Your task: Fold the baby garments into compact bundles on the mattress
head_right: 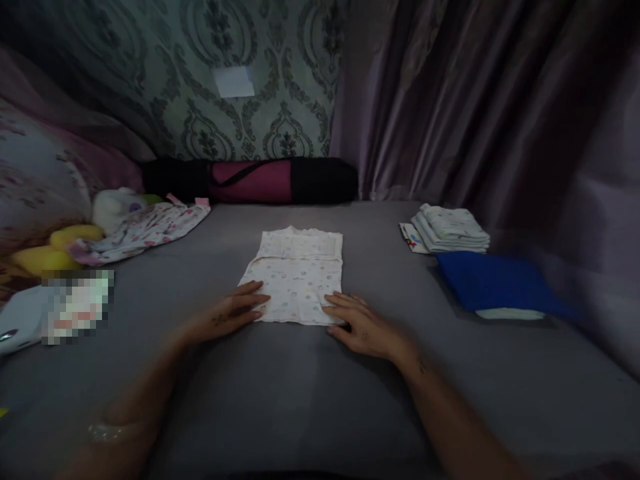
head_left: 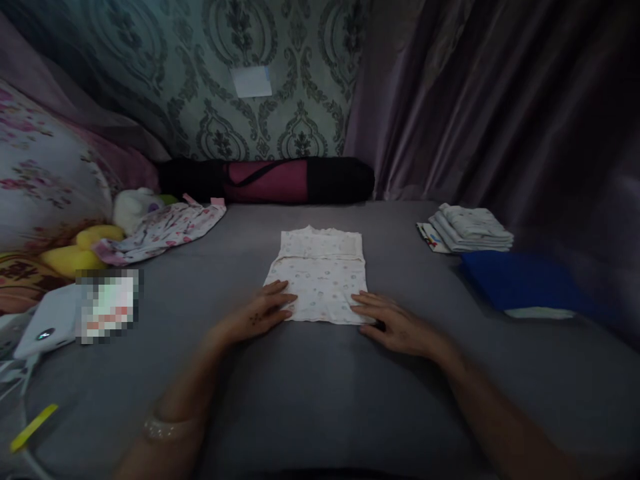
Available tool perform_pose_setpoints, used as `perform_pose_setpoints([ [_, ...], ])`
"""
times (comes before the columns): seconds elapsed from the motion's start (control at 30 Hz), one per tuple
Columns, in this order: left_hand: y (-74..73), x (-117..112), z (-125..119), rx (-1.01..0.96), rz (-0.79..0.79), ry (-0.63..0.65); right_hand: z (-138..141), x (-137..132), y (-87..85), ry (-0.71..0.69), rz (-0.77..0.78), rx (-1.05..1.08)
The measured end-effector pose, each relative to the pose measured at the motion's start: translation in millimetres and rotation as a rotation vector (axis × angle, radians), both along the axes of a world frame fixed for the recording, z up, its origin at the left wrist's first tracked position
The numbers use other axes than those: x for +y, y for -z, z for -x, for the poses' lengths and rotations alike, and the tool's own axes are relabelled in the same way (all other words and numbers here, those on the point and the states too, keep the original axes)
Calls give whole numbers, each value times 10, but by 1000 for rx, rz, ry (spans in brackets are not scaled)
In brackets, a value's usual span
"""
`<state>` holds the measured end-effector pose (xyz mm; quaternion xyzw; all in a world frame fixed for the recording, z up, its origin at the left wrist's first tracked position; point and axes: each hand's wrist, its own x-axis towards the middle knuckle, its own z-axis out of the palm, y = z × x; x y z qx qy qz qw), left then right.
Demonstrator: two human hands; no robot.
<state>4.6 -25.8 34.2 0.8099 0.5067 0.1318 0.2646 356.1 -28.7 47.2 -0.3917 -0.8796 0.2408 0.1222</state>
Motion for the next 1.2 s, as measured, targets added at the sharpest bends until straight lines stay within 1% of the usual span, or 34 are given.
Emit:
perform_pose_setpoints([
  [0.1,-81,-47,49,-133,71,-2,-24,-29,-50,-4,16,73],
  [0.2,-144,-69,100,-242,100,-17,-31,-31,-98,-38,15,94],
  [0.27,-171,-56,137,-242,98,-10,-31,-27,-136,-73,11,98],
  [0.33,-180,-21,183,-193,93,7,-35,-21,-169,-69,16,113],
  [0.37,-176,1,212,-160,85,-7,-40,-16,-181,-31,17,121],
  [0.4,-167,24,245,-129,65,-49,-48,-10,-187,32,15,121],
  [0.5,-112,79,360,-38,0,-252,-79,9,-174,283,-17,34],
  [0.53,-92,89,395,-2,-1,-310,-87,14,-161,349,-25,-13],
  [0.6,-61,94,443,64,34,-379,-86,16,-129,425,-21,-86],
  [0.73,-57,63,428,120,113,-425,-25,-1,-56,430,23,-90],
  [0.83,-86,38,360,115,144,-412,26,-12,-12,408,50,-57],
  [0.97,-135,28,288,90,142,-398,73,-19,-4,389,39,8],
  [1.07,-156,26,283,8,151,-424,106,-17,-19,466,66,74],
  [1.13,-165,17,293,-105,188,-433,121,-7,-20,529,125,158],
  [1.2,-187,3,292,-235,235,-414,125,7,-14,548,206,258],
])
